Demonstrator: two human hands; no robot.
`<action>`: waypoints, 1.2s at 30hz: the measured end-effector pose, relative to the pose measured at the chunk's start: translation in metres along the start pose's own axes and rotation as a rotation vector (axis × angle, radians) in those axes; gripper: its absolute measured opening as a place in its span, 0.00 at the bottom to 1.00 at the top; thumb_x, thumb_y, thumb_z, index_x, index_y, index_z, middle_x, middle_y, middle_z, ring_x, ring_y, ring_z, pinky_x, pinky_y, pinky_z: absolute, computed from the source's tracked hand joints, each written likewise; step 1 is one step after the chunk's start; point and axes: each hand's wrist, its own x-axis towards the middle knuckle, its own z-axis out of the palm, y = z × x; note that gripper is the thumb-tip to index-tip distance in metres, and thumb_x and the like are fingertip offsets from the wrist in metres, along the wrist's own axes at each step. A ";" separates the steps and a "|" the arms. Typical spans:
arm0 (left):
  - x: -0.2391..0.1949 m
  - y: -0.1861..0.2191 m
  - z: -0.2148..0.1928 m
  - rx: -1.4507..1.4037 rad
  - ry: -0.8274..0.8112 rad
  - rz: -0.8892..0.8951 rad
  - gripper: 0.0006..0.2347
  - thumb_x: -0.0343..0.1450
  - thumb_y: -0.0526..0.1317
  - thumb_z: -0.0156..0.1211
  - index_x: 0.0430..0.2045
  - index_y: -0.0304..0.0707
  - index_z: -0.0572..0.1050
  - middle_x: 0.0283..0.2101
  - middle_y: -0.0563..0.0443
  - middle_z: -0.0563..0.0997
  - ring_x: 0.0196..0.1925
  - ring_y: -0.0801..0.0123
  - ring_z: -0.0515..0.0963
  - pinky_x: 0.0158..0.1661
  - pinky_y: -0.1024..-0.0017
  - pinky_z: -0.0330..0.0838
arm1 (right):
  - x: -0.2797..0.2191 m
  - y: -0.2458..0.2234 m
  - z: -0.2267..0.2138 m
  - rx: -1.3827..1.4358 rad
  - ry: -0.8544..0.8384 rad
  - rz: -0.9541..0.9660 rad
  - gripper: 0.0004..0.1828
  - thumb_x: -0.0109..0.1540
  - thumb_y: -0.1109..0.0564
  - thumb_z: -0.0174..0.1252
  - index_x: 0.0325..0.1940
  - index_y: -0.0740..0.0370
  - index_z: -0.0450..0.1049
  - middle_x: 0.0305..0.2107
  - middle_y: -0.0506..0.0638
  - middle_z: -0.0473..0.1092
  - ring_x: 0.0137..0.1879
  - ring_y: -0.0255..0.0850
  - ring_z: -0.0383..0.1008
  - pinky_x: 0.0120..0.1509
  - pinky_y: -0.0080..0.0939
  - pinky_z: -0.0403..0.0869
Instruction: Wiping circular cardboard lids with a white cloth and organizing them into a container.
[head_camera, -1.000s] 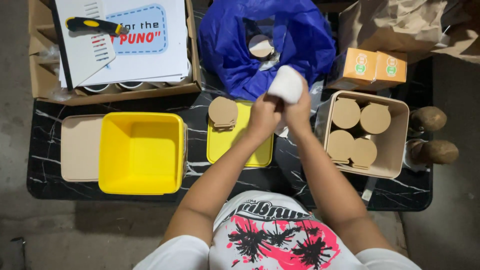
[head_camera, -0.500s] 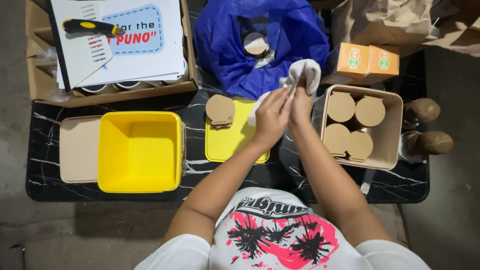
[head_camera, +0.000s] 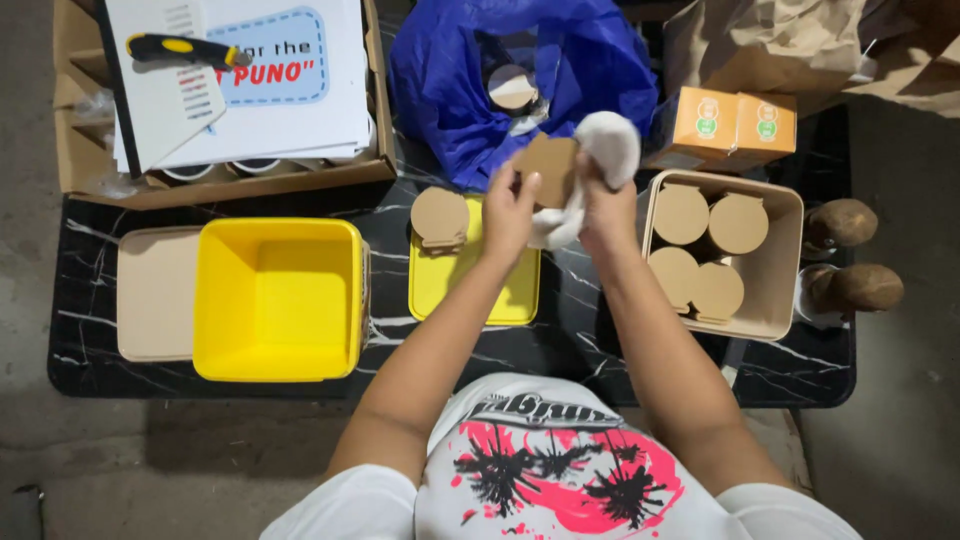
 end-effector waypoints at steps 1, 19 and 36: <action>-0.006 0.000 0.000 0.001 0.002 -0.006 0.18 0.75 0.37 0.63 0.60 0.32 0.73 0.47 0.43 0.79 0.45 0.66 0.77 0.46 0.68 0.74 | -0.007 0.008 -0.006 -0.002 0.001 0.006 0.14 0.67 0.58 0.62 0.55 0.66 0.75 0.48 0.52 0.76 0.49 0.39 0.78 0.54 0.42 0.77; -0.009 0.015 0.003 -0.351 -0.366 -0.247 0.24 0.80 0.47 0.47 0.69 0.32 0.61 0.69 0.46 0.69 0.70 0.67 0.66 0.68 0.72 0.57 | -0.010 0.036 0.009 -0.097 0.060 0.117 0.19 0.70 0.52 0.57 0.58 0.69 0.75 0.45 0.52 0.75 0.47 0.39 0.74 0.51 0.40 0.74; -0.033 0.041 -0.005 0.377 -0.242 0.150 0.11 0.76 0.41 0.56 0.44 0.32 0.77 0.40 0.32 0.82 0.42 0.41 0.83 0.41 0.59 0.75 | 0.017 0.047 -0.034 -0.526 -0.041 -0.523 0.16 0.65 0.63 0.55 0.56 0.64 0.78 0.48 0.51 0.77 0.53 0.43 0.78 0.59 0.43 0.76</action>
